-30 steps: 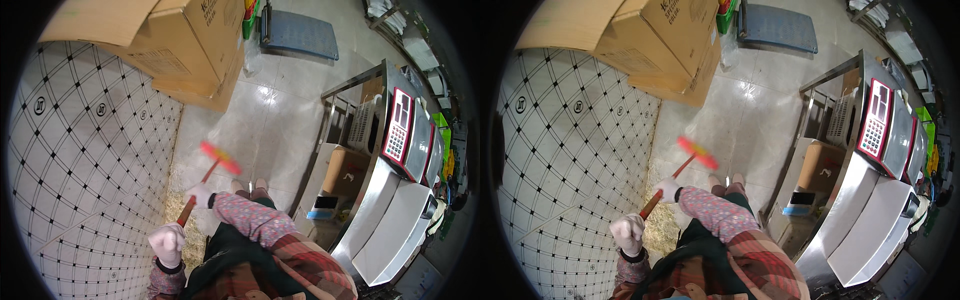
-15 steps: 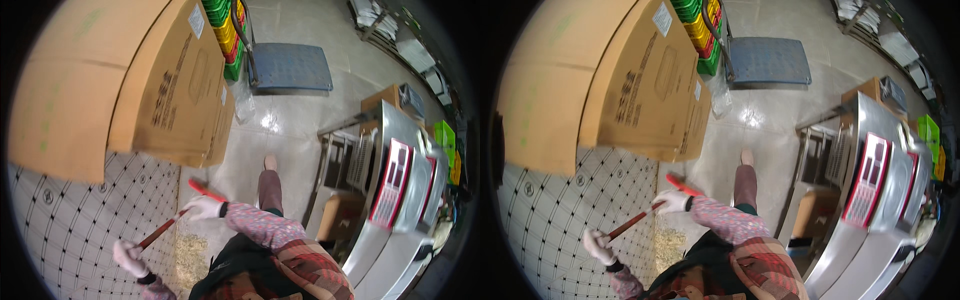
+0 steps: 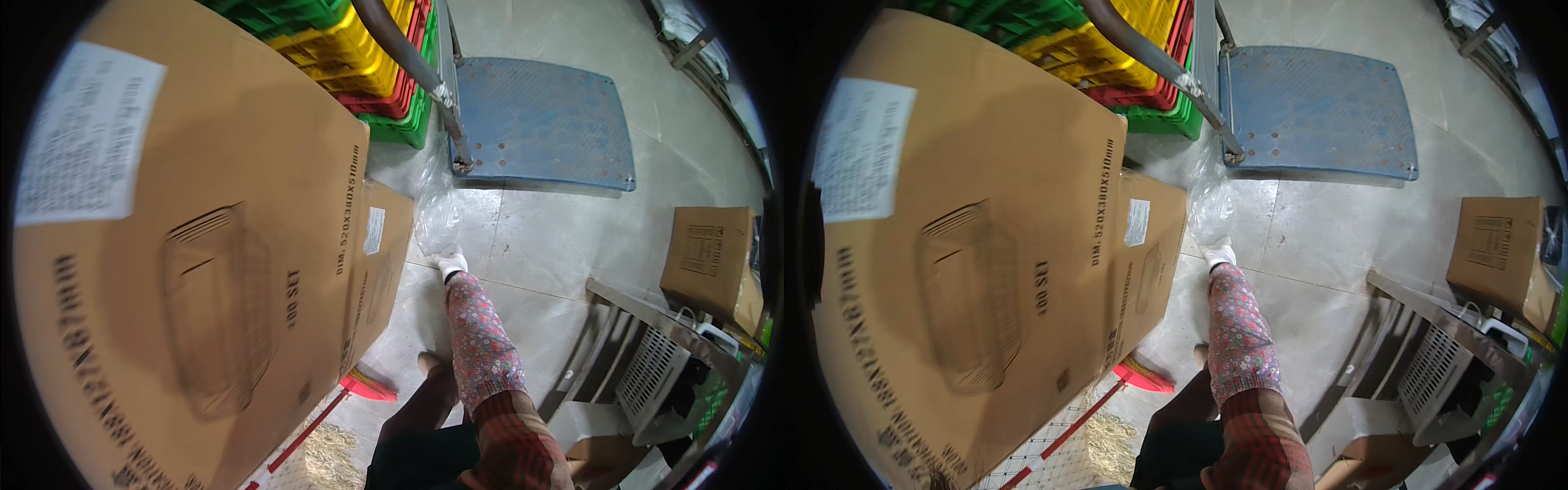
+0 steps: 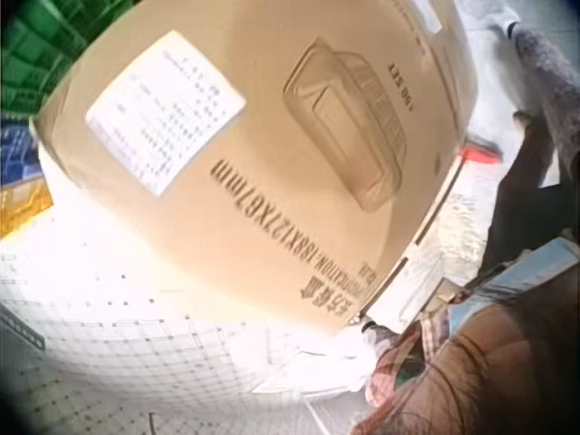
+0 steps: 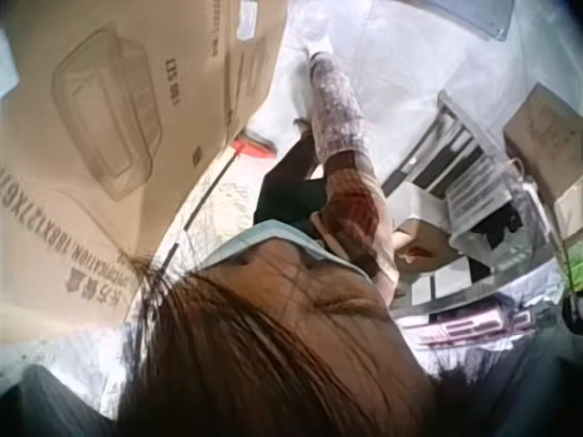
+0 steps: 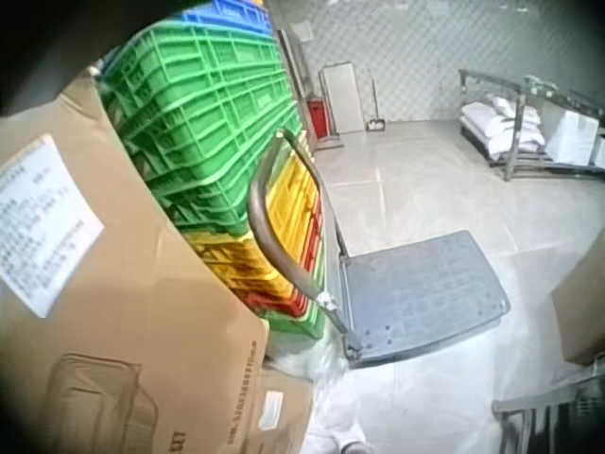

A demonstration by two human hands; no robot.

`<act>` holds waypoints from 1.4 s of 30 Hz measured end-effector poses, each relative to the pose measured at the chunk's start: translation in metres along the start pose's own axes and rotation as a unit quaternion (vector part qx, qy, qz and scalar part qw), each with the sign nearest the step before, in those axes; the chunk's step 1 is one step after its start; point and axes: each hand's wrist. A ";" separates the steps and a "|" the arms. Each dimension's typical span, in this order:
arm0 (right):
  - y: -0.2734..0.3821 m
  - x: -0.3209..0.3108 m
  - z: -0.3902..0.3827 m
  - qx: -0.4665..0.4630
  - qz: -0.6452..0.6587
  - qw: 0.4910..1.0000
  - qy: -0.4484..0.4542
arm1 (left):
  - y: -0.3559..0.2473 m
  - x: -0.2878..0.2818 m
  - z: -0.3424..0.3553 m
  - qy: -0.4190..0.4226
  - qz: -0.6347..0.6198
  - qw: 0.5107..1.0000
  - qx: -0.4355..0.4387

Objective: The person sweeps scattered bean sprouts from the tiled floor into a green basket using a red broom and dustpan. They then pick up remaining sprouts by hand and place them into the basket, moving a white basket and cardboard boxes to clear the area.

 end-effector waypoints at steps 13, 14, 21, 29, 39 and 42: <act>0.061 0.037 0.086 -0.050 0.082 0.991 -0.092 | 0.062 0.057 0.001 -0.008 -0.038 0.998 0.044; 0.071 0.052 0.057 -0.058 0.350 0.934 -0.036 | 0.048 0.051 0.001 -0.010 -0.035 0.998 0.053; 0.136 -0.033 -0.204 -0.185 0.695 0.673 0.174 | -0.011 -0.007 -0.014 -0.050 -0.097 0.994 0.024; 0.302 -0.191 -0.486 -0.391 0.676 0.594 0.192 | -0.028 -0.009 -0.024 -0.006 -0.176 0.979 -0.103; 0.482 -0.058 -0.723 -0.751 -0.390 0.533 -0.016 | -0.127 0.017 -0.009 0.136 -0.151 0.979 -0.020; 0.489 -0.042 -0.703 -0.797 -0.420 0.433 -0.032 | -0.151 0.047 0.004 0.171 -0.187 0.963 -0.095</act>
Point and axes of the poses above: each hand's wrist, its own z-axis towards the middle knuckle, its own x-axis out of the palm, y = z × x, and after that the axes turned 8 degrees about -z, right-handed
